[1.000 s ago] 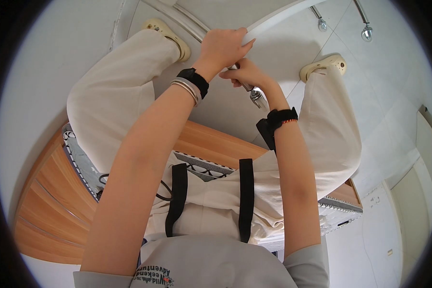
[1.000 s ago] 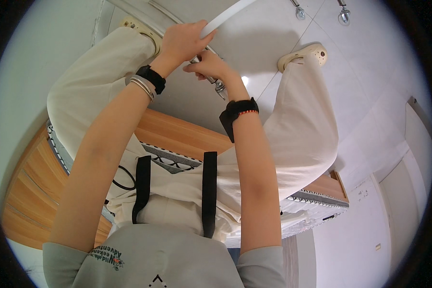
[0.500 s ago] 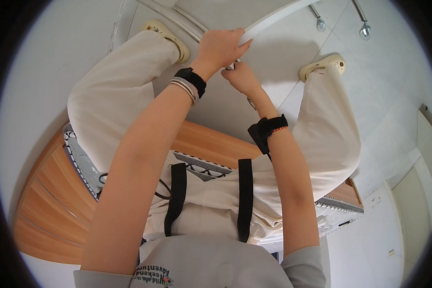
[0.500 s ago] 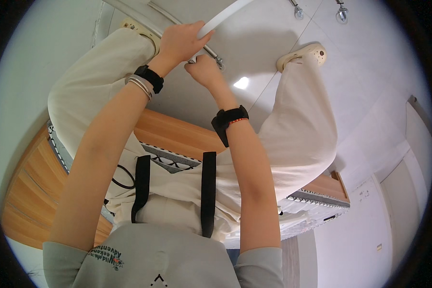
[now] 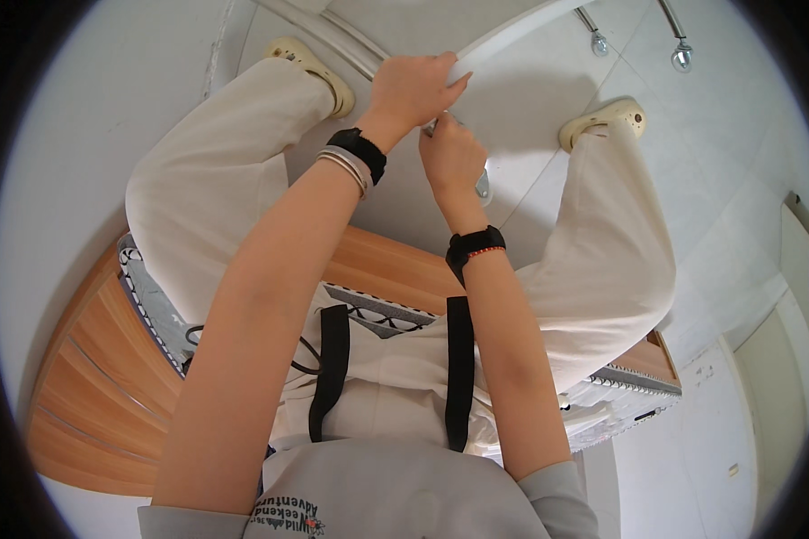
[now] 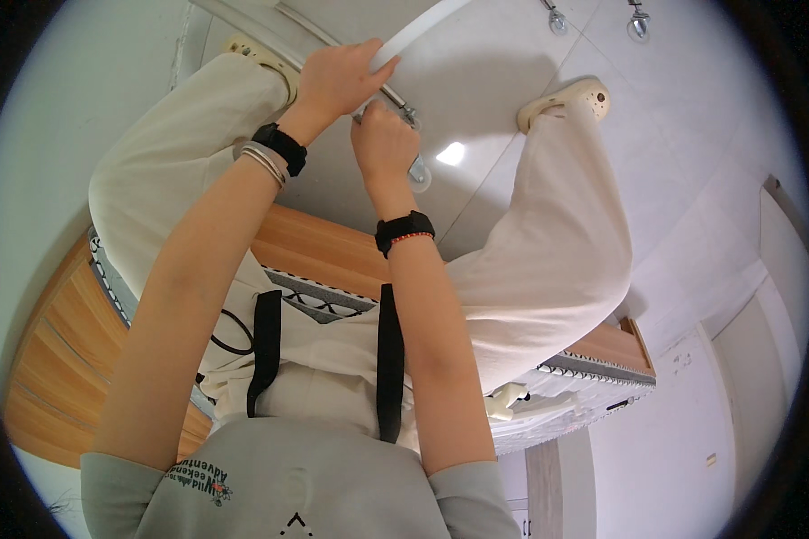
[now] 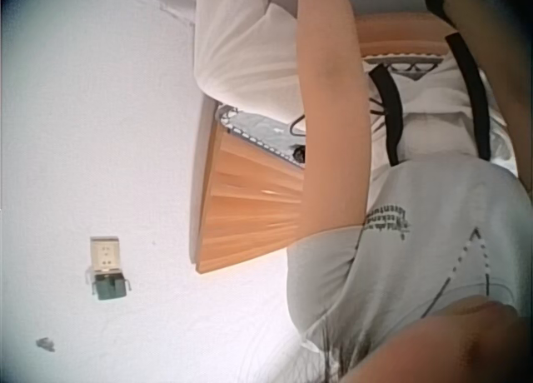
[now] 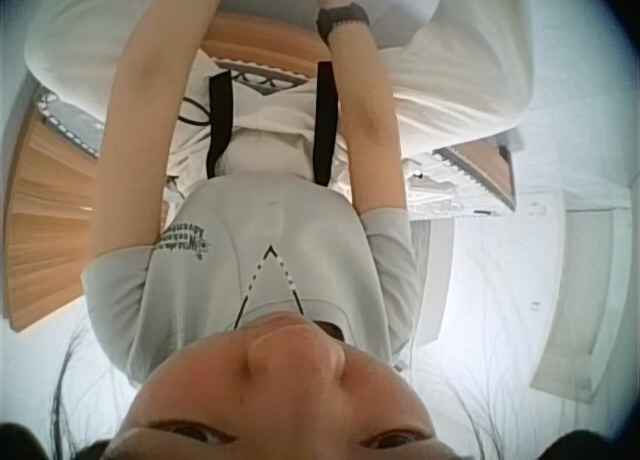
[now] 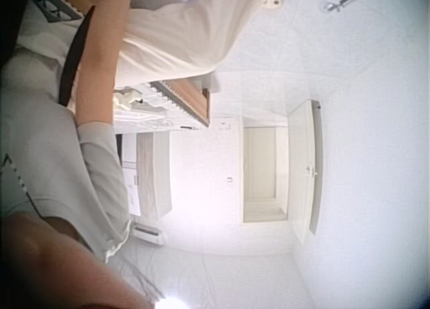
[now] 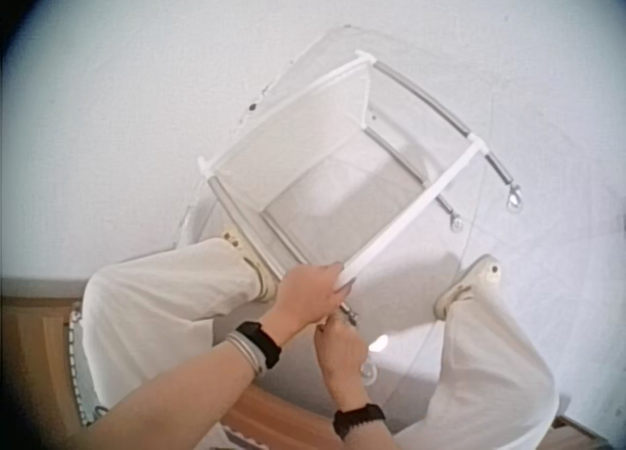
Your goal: Assembling a small white rolling storage cart by connecting metal tubes to plastic shelves.
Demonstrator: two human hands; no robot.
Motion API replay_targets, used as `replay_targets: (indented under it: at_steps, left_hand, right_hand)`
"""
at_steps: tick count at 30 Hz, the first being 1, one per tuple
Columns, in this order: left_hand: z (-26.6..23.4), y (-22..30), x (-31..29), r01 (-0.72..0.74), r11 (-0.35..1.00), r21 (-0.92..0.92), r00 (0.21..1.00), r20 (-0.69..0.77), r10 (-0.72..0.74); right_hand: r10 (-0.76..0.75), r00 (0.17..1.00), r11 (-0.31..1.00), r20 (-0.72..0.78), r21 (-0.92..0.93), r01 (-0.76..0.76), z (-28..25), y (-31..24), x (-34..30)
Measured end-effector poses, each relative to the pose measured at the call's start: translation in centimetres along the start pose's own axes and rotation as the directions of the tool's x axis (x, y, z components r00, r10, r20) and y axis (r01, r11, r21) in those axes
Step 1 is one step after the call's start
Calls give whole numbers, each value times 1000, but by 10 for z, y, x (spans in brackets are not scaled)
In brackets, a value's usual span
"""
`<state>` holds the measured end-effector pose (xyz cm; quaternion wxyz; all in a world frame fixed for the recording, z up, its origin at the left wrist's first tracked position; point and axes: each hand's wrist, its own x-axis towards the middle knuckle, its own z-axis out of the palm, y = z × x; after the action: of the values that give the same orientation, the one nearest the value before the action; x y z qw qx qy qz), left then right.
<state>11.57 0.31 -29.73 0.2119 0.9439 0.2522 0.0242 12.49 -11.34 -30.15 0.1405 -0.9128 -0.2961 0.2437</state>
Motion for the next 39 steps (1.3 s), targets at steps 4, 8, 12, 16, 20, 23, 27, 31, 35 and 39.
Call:
replay_targets:
  at_steps: [4, 8, 12, 16, 20, 23, 27, 31, 35, 39]
  left_hand:
    - [-1, 0, 0, -6, 1000, -13, 1000, -13, 6]
    - [-2, 0, -1, 19, 1000, -2, 1000, 24, -19]
    - [-1, 0, -1, 6, 1000, -8, 1000, -16, -6]
    - [0, 1, 0, 44, 999, 17, 998, 32, -44]
    - [2, 2, 2, 7, 1000, -5, 1000, -3, -7]
    - [1, -3, -1, 9, 1000, -5, 1000, -7, -9]
    - [1, -1, 1, 11, 1000, -15, 1000, -13, -11]
    - [1, -3, -1, 5, 1000, -16, 1000, -30, -6]
    - [0, 1, 1, 5, 999, -42, 1000, -11, -6]
    - [-3, 6, 2, 47, 997, -65, 998, 44, -44]
  right_hand:
    - [-146, 971, 984, 188, 131, 122, -1, 19, 17]
    - [-284, 711, 751, 643, 611, -252, -20, 24, 40]
    - [-271, 501, 647, 822, 540, -538, -24, 28, 46]
    - [-168, 560, 789, 811, 451, -416, -18, 24, 44]
    - [-133, 929, 931, 346, 365, -3, 8, 27, 22]
    - [-112, 994, 994, 4, 3, 112, 4, 13, -2]
    - [-111, 993, 994, -47, -20, 110, 18, 41, -17]
    - [49, 997, 996, 53, 74, -53, 24, 51, -16]
    - [149, 984, 919, -95, 381, -102, 16, 63, 4]
    - [316, 942, 620, 115, 726, -297, -41, 49, 18]
